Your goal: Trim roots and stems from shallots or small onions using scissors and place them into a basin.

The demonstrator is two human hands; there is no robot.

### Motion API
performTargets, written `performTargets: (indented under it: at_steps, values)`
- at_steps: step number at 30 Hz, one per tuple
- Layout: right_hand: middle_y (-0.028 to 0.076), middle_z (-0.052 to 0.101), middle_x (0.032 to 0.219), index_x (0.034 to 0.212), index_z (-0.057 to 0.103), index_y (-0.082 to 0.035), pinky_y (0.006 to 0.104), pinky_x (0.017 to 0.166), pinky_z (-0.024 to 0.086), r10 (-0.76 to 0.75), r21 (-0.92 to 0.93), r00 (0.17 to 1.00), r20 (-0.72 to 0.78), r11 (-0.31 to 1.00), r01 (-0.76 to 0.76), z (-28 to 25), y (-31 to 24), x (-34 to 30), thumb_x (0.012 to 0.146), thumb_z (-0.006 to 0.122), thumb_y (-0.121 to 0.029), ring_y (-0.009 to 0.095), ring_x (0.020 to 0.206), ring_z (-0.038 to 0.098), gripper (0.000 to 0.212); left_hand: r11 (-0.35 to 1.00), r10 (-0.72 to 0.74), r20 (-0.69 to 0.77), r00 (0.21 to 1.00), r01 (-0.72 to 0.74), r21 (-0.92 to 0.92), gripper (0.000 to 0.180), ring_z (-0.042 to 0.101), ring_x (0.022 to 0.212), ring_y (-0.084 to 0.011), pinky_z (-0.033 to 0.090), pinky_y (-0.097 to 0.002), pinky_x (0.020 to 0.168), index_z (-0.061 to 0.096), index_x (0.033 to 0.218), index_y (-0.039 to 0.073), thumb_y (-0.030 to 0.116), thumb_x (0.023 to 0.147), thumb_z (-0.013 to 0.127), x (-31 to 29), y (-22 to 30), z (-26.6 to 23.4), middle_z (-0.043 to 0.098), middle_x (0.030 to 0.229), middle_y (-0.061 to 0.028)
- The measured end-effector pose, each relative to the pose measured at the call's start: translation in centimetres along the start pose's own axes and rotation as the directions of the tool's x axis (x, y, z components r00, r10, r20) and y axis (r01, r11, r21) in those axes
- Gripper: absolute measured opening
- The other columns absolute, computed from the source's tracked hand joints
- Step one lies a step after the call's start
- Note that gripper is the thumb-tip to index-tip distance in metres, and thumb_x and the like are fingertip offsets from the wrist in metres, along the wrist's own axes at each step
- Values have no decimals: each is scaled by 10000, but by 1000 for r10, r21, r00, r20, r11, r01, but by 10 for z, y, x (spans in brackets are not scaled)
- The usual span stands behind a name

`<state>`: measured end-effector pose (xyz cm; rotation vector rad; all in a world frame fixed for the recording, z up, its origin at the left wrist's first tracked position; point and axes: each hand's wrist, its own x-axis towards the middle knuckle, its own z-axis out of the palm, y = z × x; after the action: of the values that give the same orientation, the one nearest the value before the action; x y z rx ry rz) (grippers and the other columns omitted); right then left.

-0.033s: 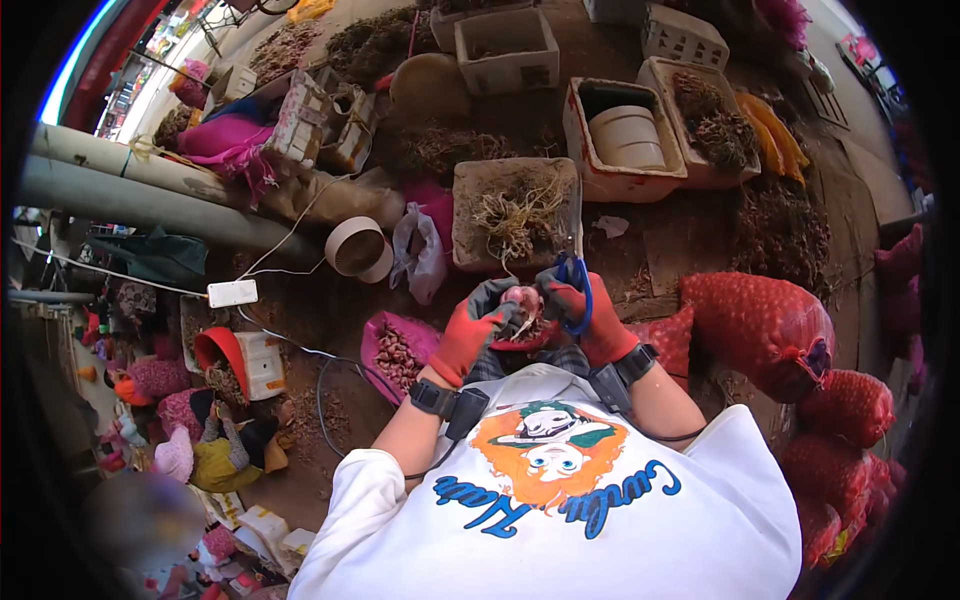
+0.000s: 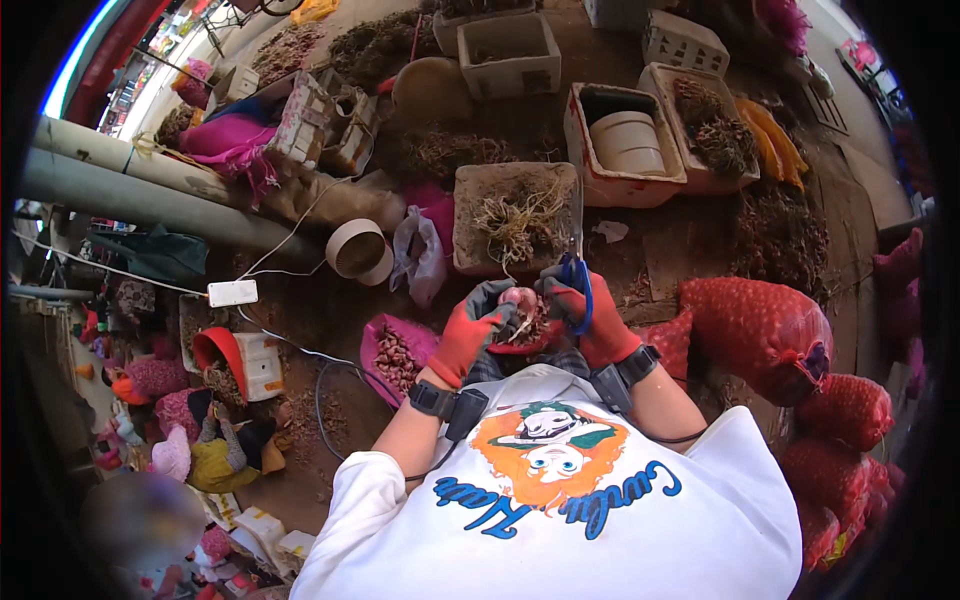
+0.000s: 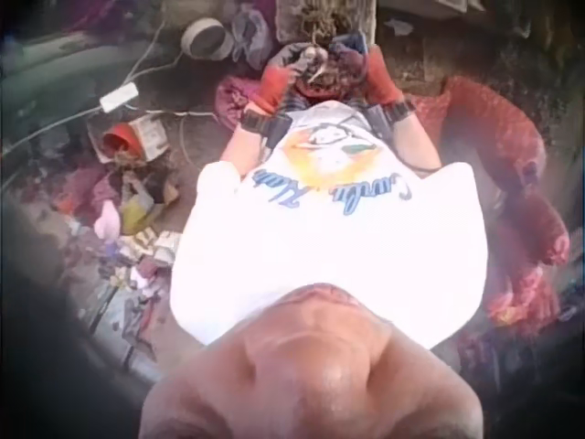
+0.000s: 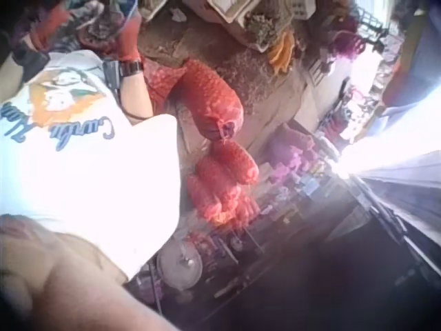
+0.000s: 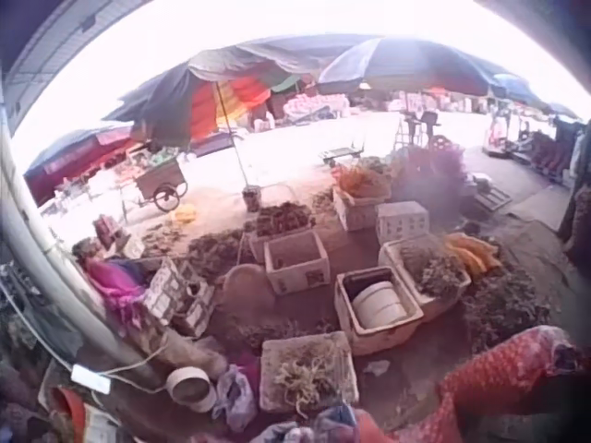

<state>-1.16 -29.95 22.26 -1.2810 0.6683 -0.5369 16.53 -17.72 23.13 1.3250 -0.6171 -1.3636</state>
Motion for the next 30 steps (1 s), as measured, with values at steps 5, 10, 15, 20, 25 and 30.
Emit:
performTargets:
  at_steps: [5, 10, 15, 20, 25, 30]
  values:
    - [70, 626, 908, 1053, 582, -24, 303, 781, 487, -157, -179, 983, 93, 969, 172, 26, -35, -8, 745, 738, -130, 136, 856, 596, 361, 999, 16, 80, 997, -13, -34, 254, 563, 829, -70, 465, -218, 741, 584, 1099, 18, 198, 920, 597, -8, 9, -13, 625, 971, -11]
    - [80, 634, 874, 963, 593, -20, 310, 727, 485, -173, -418, 980, 100, 886, 199, 65, -44, -5, 774, 699, -171, 148, 813, 609, 264, 981, -1, 191, 982, -37, 192, 243, 556, 895, -56, 449, -232, 833, 599, 1100, -8, 59, 867, 585, -19, 34, -35, 637, 1010, -7]
    - [98, 645, 849, 974, 580, 9, 297, 728, 481, -57, -72, 998, 2, 996, 57, 77, -36, -4, 757, 721, -231, 144, 798, 614, 353, 994, -102, 278, 955, 105, 4, 209, 556, 897, -72, 446, -226, 813, 600, 1086, -10, 108, 917, 569, -35, 58, -56, 634, 992, -19]
    - [104, 638, 960, 1031, 590, -53, 364, 748, 465, -212, -746, 975, -66, 660, 94, 90, -28, -30, 715, 722, -333, 266, 858, 625, 442, 943, 45, 204, 978, 26, -333, 214, 583, 859, -104, 468, -225, 759, 605, 1054, -12, 163, 941, 554, -41, 52, -89, 634, 982, -35]
    - [80, 627, 927, 1000, 600, -102, 378, 723, 432, -224, -968, 974, 27, 236, 81, 108, -39, -57, 669, 723, -414, 272, 802, 610, 471, 944, -71, 176, 982, 123, -305, 251, 570, 893, -113, 453, -235, 794, 599, 1073, -19, 189, 963, 513, -47, 52, -126, 611, 988, -41]
    - [99, 643, 859, 939, 635, -96, 399, 665, 464, -147, -971, 989, 7, 235, 42, 115, -33, -57, 655, 724, -325, 304, 743, 618, 376, 958, -139, 156, 978, 173, -229, 241, 599, 891, -109, 491, -238, 798, 605, 1075, -10, 180, 929, 575, -52, 60, -130, 638, 1004, -51]
